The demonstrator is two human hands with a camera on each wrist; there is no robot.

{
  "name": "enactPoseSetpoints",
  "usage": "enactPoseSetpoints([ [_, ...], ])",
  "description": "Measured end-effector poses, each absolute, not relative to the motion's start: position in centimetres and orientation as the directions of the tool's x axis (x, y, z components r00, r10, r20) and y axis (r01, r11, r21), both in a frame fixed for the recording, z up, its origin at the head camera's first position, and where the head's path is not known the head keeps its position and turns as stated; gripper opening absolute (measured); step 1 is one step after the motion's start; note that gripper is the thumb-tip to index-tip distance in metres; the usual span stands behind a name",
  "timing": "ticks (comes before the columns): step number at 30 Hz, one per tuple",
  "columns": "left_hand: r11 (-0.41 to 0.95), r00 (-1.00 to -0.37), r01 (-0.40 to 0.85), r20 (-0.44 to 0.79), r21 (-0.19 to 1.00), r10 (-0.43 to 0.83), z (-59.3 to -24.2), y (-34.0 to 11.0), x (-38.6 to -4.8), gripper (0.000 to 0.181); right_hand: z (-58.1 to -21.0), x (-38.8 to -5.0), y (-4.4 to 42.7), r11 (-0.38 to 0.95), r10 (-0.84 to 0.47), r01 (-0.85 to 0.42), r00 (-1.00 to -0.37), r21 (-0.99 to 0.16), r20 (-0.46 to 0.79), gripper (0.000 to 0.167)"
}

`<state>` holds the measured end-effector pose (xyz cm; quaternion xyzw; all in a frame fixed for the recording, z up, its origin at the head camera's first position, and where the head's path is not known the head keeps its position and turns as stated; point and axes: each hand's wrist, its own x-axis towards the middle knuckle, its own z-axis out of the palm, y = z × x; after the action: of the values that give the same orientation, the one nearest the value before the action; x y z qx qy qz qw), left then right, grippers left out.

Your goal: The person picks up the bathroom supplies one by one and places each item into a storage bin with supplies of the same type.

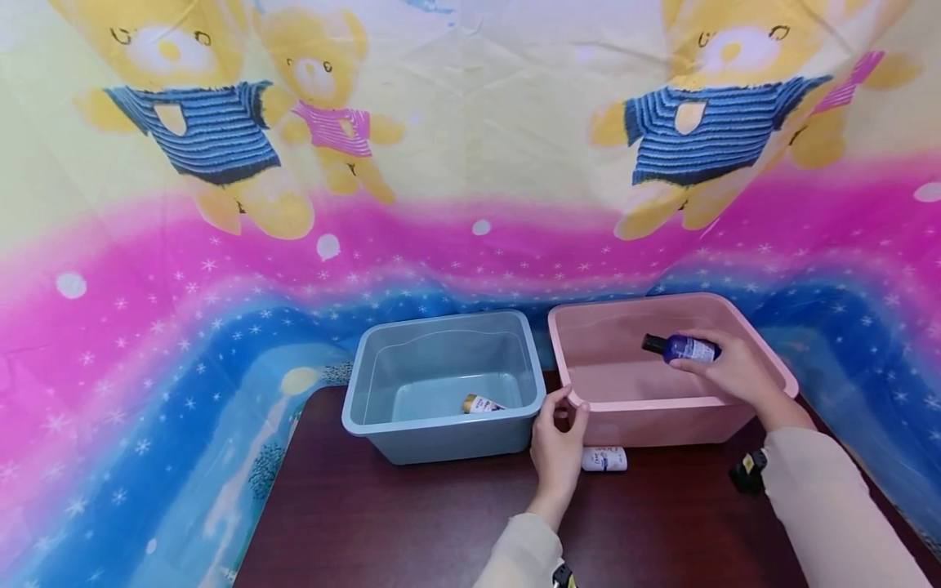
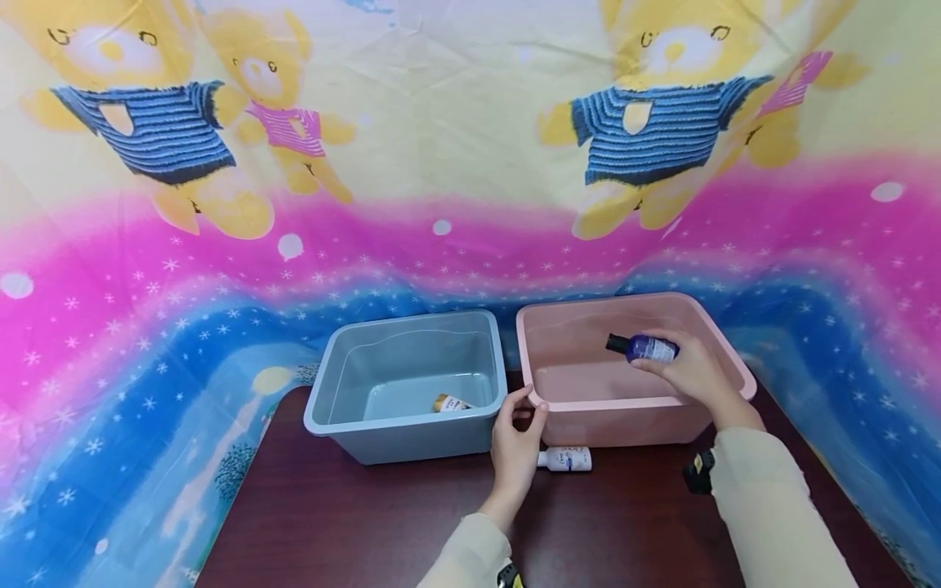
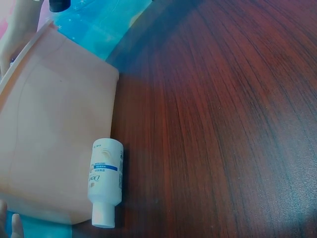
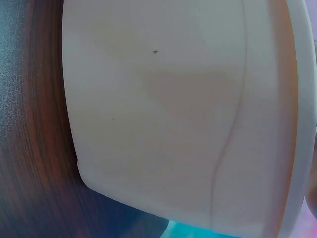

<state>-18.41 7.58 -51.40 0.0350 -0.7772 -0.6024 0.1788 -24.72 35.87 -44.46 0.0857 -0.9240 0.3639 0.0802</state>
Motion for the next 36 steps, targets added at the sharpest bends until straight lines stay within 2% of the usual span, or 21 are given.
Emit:
enactPoseSetpoints([
  [36, 0.261, -0.934, 0.161, 0.232, 0.952, -0.271, -51.0, 7.5, -18.4, 0.028, -44.8, -26.9, 36.1, 0.717, -0.183, -0.169, -0.982, -0.676, 0.052, 0.067],
])
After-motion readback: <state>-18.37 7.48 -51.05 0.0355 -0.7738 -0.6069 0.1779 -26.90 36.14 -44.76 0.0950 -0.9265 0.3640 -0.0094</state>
